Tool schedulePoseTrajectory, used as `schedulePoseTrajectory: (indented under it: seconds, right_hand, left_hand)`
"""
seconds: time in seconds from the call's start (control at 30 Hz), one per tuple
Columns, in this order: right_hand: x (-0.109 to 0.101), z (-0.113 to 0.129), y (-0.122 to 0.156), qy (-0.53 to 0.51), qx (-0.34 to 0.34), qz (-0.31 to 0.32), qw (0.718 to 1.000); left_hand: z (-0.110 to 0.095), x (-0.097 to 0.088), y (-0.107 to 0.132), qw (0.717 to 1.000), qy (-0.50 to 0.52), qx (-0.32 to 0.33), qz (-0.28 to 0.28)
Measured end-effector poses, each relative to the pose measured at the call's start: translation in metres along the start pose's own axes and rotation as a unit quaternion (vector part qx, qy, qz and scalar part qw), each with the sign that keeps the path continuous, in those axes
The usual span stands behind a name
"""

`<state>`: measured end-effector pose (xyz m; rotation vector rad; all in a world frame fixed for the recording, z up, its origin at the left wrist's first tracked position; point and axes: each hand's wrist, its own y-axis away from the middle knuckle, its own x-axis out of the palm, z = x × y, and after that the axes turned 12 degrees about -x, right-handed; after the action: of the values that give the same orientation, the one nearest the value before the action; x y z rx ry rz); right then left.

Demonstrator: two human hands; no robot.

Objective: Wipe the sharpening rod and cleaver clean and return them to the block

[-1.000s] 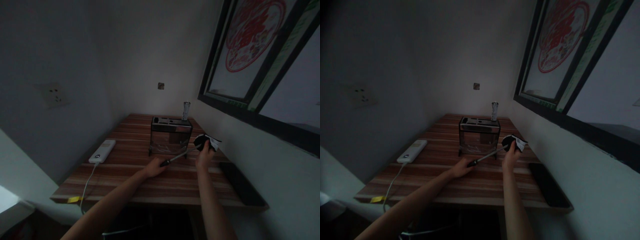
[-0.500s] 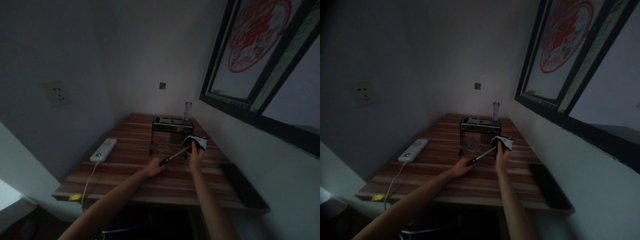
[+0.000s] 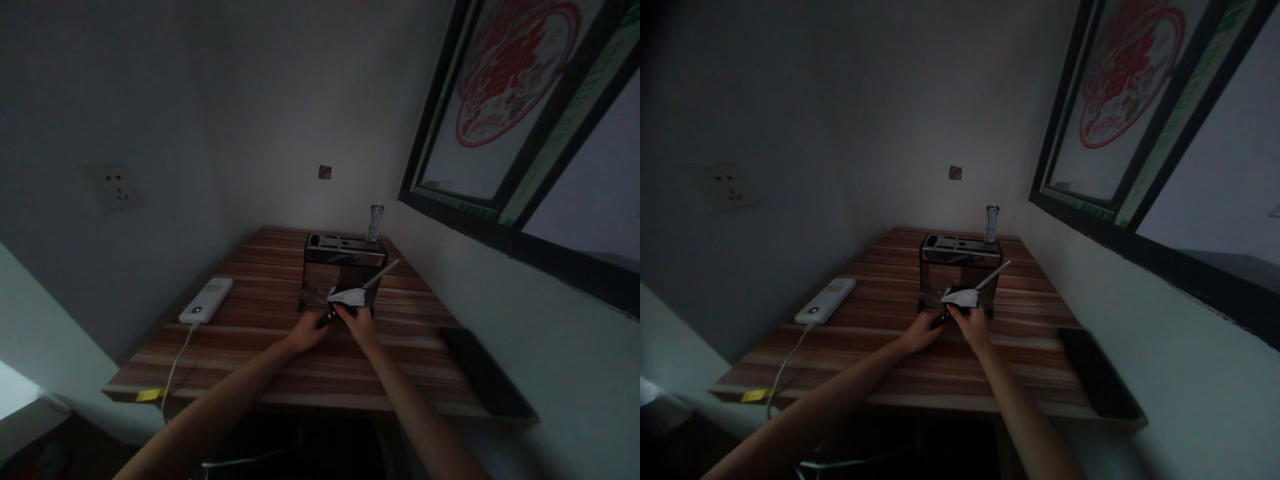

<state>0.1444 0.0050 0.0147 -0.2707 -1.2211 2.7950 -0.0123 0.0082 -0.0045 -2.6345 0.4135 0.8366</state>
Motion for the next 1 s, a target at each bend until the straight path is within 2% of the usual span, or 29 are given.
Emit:
schedulePoseTrajectory:
  seconds: [0.1,0.2,0.47,0.63,0.77,1.0]
  right_hand:
    - [0.006,-0.004,0.004,-0.015,0.013,0.017,1.0]
    - [0.009,-0.006,0.006,-0.013,0.018,0.005,1.0]
    - [0.008,0.003,0.005,-0.004,0.009,-0.002,1.0]
    - [0.008,0.0,0.005,-0.006,0.011,0.003,1.0]
    - [0.006,-0.002,0.003,-0.016,0.01,0.0,1.0]
    - [-0.007,0.002,-0.006,-0.004,0.018,-0.042,0.999]
  left_hand:
    - [0.004,0.002,-0.001,1.0,0.008,0.003,-0.012]
    - [0.007,0.003,-0.002,1.0,0.015,0.003,-0.008]
    - [0.009,0.003,-0.001,1.0,0.006,0.01,-0.012]
    - [0.007,0.003,-0.001,1.0,0.011,0.011,-0.009]
    - [0.002,0.002,-0.001,1.0,0.013,0.012,-0.004]
    - [-0.006,0.0,0.001,1.0,0.003,-0.002,0.013]
